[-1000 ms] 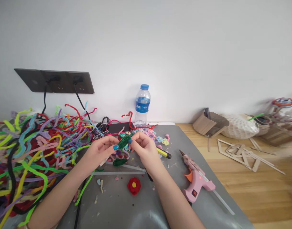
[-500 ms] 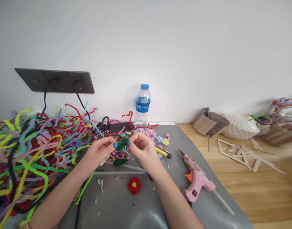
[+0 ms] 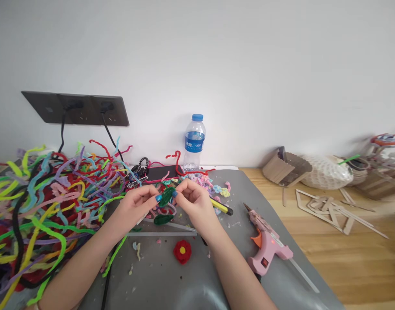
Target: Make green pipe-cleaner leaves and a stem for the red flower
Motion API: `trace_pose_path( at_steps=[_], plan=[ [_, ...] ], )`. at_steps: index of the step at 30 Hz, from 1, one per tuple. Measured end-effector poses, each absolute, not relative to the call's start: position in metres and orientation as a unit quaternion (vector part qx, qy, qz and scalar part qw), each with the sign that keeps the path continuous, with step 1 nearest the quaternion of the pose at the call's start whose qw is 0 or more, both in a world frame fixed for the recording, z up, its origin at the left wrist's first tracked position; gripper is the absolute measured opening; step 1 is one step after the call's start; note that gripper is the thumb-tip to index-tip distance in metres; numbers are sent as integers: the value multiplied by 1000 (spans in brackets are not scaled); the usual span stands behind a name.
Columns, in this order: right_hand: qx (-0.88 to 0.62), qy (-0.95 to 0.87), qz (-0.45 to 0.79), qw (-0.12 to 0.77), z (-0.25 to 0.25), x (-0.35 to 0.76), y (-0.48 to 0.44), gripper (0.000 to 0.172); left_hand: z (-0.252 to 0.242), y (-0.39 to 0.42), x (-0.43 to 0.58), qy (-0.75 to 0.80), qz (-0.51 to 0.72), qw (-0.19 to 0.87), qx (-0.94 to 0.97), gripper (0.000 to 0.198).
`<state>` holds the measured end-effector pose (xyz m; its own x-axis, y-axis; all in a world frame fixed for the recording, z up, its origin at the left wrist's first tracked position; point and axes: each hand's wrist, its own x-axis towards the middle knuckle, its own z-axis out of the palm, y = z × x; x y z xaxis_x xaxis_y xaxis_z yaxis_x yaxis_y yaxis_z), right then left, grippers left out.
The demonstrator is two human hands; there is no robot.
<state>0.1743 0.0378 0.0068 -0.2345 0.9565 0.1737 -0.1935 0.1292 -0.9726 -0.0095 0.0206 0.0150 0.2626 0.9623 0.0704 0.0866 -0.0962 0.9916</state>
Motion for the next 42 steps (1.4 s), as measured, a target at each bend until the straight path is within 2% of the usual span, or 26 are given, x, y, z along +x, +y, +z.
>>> trace_pose_path(
  at_steps=[15,19,25,28,42],
  plan=[
    [-348,-503,598,517,5,173,38,35,11,22,-10,429,415,511,618,12],
    [-363,-468,604,533,2,174,40,36,7,23,-10,464,456,424,630,7],
    [-364,-430,611,556,0,168,40,39,5,19,-5,442,488,193,728,26],
    [-362,-424,619,553,-1,163,37,39,5,17,-3,432,492,111,748,24],
    [-372,-428,605,559,-3,161,36,37,6,18,-6,379,523,9,763,14]
  ],
)
